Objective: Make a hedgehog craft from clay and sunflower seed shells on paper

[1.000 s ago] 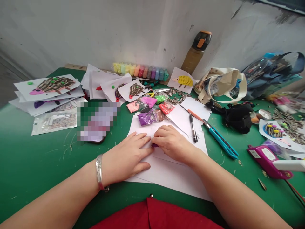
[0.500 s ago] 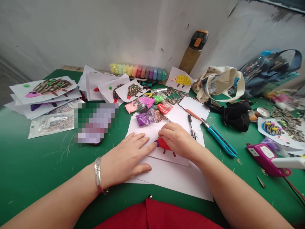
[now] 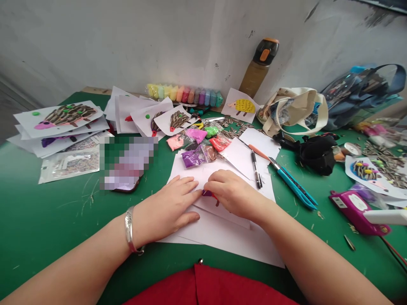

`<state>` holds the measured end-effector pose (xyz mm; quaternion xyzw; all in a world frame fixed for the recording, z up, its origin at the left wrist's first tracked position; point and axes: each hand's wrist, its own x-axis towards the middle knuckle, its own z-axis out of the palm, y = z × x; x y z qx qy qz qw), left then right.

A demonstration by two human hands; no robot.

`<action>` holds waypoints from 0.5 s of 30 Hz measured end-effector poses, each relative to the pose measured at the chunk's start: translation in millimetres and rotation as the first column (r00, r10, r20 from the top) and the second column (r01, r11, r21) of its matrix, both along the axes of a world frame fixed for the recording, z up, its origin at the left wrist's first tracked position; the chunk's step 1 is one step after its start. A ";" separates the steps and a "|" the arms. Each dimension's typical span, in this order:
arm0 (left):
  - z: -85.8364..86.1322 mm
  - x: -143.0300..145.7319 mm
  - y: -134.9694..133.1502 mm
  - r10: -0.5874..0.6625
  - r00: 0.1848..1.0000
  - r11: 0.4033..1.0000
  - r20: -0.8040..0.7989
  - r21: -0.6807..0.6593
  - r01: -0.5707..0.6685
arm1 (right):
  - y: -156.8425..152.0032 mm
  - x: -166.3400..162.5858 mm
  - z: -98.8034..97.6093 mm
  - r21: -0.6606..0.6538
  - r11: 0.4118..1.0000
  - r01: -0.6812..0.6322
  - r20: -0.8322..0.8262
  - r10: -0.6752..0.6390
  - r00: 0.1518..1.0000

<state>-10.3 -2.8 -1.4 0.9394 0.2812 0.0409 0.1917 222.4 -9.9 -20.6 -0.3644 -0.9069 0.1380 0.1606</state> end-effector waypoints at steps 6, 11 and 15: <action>-0.4 1.1 -0.8 0.007 1.000 1.000 0.024 0.019 -0.008 | -0.8 -6.1 -6.1 0.081 0.996 -0.025 0.053 0.020 0.998; -1.3 2.0 -1.6 0.005 1.000 0.999 0.008 0.041 -0.005 | 0.0 -7.9 -4.6 0.112 0.992 -0.052 0.136 0.037 0.990; -2.1 3.2 -1.9 -0.001 1.000 0.999 -0.027 0.048 0.002 | 0.4 -6.7 -1.7 0.104 0.991 -0.084 0.178 0.065 0.982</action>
